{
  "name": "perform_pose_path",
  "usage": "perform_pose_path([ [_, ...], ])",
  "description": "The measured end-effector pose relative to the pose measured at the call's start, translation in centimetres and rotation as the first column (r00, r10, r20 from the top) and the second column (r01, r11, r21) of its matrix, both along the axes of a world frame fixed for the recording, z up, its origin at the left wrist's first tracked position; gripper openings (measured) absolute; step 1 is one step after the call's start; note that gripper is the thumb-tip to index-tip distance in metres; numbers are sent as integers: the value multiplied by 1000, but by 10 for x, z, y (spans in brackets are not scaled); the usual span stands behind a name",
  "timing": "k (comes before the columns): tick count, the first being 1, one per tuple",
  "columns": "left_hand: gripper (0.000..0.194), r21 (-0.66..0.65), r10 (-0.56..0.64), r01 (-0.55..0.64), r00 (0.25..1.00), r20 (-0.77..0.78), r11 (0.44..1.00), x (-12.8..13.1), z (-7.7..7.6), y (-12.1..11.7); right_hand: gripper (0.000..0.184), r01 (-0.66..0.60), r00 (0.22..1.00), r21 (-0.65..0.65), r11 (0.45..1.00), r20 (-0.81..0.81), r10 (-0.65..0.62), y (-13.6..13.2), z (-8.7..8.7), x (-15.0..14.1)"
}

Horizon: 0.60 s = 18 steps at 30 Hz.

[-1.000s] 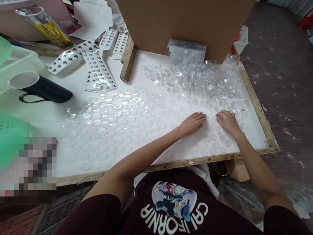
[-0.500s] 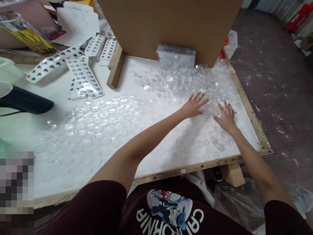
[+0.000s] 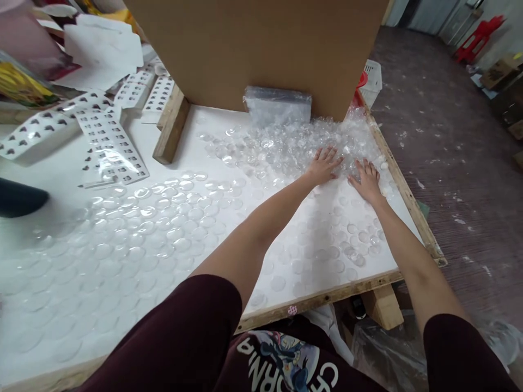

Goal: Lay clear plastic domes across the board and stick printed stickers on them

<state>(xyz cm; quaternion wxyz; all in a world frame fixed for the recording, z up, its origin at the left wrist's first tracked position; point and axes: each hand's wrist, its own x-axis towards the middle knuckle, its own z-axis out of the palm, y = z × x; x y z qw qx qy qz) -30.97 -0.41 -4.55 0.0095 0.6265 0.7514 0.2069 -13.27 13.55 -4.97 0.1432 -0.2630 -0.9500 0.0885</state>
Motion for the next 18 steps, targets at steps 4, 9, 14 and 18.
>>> perform_pose_path([
  [4,65,-7,-5,5,999,48,1000,2,14,-9,65,24,999,31,999,-48,-23,-9,16,10],
  [9,53,120,-127,124,992,21,985,26,25,-71,42,-264,961,22,964,-79,265,-69,29,57],
  [14,30,182,-136,123,989,64,976,54,25,-133,29,-479,873,-115,870,41,486,-112,25,77],
  [18,23,181,-95,76,991,94,980,64,22,-161,24,-439,893,-131,889,46,448,-113,26,78],
])
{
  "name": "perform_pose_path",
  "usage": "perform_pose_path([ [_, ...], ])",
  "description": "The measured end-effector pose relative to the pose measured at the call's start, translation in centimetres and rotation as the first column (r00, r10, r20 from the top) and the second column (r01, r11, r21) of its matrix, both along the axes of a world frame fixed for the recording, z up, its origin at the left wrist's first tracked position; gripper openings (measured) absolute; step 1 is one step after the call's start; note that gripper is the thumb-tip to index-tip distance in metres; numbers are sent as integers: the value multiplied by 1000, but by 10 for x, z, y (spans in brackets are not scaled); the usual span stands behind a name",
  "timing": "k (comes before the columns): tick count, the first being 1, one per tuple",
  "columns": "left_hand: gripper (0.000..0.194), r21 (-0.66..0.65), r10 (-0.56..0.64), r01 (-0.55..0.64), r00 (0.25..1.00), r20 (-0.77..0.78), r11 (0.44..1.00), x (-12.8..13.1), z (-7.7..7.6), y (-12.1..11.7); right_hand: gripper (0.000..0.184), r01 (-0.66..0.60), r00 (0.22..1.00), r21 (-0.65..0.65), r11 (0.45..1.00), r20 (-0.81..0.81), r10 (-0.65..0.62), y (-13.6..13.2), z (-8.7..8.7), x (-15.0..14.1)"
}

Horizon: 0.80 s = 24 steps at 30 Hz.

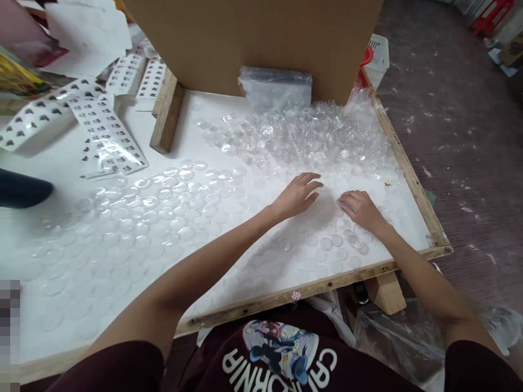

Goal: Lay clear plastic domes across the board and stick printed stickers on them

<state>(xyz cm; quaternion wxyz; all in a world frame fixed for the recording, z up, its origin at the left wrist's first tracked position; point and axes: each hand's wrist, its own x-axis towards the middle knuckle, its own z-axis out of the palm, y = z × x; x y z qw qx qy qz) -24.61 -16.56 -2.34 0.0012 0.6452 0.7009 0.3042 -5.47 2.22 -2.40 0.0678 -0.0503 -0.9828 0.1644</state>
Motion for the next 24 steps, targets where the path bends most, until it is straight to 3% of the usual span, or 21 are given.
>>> perform_pose_path([
  [5,27,-54,-65,68,997,46,996,25,-2,-17,23,151,987,-158,976,-22,-156,10,3,7],
  [9,36,-114,-211,212,977,19,971,57,-6,-15,26,321,937,-354,879,-14,-348,22,-1,15],
  [11,35,-132,-268,263,963,-21,956,69,-8,-10,27,385,912,-344,857,-3,-411,26,0,20],
  [13,29,-144,-299,288,952,-63,947,75,-9,-6,26,432,890,-240,870,-42,-454,26,5,29],
  [16,22,-147,-285,269,954,-94,952,78,-8,-3,24,379,916,-85,922,-109,-387,10,17,50],
  [20,21,-137,-247,235,966,-80,962,86,-4,-4,24,82,997,-154,985,0,-83,-27,24,84],
  [22,22,-150,-292,278,953,-85,949,94,-2,-2,26,36,999,-169,985,43,-29,-39,19,98],
  [24,20,-176,-344,322,932,-111,930,103,-1,2,23,64,997,-168,984,50,-56,-40,13,107],
])
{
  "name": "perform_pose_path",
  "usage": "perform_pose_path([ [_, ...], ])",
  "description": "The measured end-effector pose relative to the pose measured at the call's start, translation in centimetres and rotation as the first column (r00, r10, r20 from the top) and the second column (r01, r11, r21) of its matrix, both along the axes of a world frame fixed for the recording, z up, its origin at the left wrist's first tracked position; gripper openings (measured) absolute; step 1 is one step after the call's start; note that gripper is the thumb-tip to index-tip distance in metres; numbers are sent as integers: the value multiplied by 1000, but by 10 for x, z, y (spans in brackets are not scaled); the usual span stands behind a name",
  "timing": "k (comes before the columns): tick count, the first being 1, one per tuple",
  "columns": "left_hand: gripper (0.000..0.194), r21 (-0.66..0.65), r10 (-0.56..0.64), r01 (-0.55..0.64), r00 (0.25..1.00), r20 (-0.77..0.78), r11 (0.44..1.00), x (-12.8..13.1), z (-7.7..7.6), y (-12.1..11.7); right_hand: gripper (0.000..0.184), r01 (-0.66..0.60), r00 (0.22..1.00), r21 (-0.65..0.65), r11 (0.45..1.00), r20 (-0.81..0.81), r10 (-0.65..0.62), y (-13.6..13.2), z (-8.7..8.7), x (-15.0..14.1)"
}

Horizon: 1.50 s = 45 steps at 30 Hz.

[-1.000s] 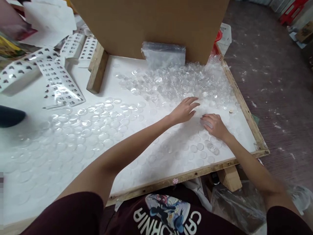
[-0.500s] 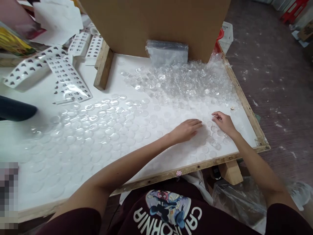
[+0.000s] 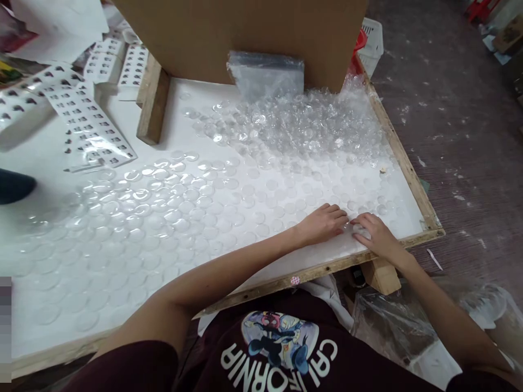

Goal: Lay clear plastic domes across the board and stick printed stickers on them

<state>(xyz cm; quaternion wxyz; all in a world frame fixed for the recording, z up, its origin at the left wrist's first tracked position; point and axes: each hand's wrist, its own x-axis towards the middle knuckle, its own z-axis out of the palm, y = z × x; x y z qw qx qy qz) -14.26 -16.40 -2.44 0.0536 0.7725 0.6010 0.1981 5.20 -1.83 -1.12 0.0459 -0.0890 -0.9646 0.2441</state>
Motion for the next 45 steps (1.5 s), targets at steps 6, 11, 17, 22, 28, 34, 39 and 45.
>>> perform_pose_path([
  [6,15,-65,56,-61,996,-74,996,13,5,19,23,200,979,31,979,-47,-198,23,-3,14],
  [11,24,-69,131,-134,990,-43,989,16,7,28,21,294,952,138,946,-129,-277,18,6,18],
  [17,23,-123,201,-197,979,25,973,14,4,38,21,279,952,169,945,-180,-249,4,6,16],
  [22,30,-150,197,-187,979,50,971,8,9,34,25,304,951,275,912,-139,-275,11,-2,28],
  [28,13,-173,111,-97,992,68,980,18,14,21,14,279,958,223,934,-131,-255,6,2,36],
  [34,13,-141,27,-20,998,48,990,25,20,25,13,104,995,159,982,-8,-104,-12,8,27],
  [39,14,-113,186,-171,972,141,979,1,18,10,15,73,994,143,987,66,-83,-8,2,20],
  [45,13,-114,217,-195,947,235,974,-16,8,-23,19,219,975,-17,976,49,-218,1,3,17],
])
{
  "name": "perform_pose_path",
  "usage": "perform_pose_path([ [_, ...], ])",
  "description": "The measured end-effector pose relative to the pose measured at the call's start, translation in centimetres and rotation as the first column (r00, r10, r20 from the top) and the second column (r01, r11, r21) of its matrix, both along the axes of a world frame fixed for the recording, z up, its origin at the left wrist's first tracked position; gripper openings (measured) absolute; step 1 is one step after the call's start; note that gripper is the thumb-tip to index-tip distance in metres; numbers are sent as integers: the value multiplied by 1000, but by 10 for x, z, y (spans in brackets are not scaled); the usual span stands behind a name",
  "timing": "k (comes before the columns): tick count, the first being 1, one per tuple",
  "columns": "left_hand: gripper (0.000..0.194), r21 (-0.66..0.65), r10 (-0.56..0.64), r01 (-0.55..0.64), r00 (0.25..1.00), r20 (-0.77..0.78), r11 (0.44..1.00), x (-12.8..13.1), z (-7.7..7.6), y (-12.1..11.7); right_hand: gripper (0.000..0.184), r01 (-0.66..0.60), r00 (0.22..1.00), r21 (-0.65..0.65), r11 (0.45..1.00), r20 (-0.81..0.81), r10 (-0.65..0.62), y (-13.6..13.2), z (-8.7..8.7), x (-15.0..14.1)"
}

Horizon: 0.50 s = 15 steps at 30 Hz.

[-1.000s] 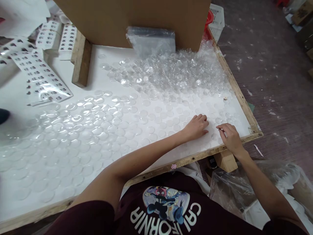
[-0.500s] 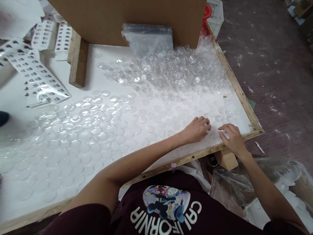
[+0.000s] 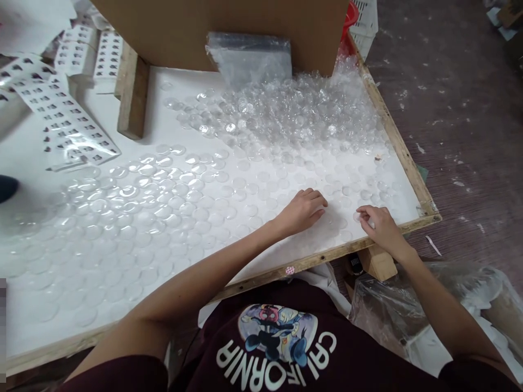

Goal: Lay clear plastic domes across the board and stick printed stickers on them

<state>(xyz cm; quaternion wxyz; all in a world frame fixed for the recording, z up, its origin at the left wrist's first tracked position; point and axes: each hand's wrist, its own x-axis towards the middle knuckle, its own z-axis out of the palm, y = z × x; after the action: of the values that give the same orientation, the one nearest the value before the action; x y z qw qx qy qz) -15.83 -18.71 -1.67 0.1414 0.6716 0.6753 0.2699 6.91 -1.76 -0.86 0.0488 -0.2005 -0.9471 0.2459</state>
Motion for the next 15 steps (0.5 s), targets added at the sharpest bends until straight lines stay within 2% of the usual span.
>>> perform_pose_path([
  [3,14,8,22,-22,999,33,1000,-2,-3,-9,23,113,993,-156,981,-25,-118,2,1,1],
  [6,15,18,20,-20,999,26,1000,1,-2,-11,26,186,980,-213,959,-27,-196,5,3,3],
  [10,18,7,-41,41,999,-22,999,16,1,-2,26,222,972,-190,956,-34,-232,15,8,9],
  [15,19,-11,-202,203,967,-157,979,46,2,33,21,259,965,-109,960,-5,-262,28,14,22],
])
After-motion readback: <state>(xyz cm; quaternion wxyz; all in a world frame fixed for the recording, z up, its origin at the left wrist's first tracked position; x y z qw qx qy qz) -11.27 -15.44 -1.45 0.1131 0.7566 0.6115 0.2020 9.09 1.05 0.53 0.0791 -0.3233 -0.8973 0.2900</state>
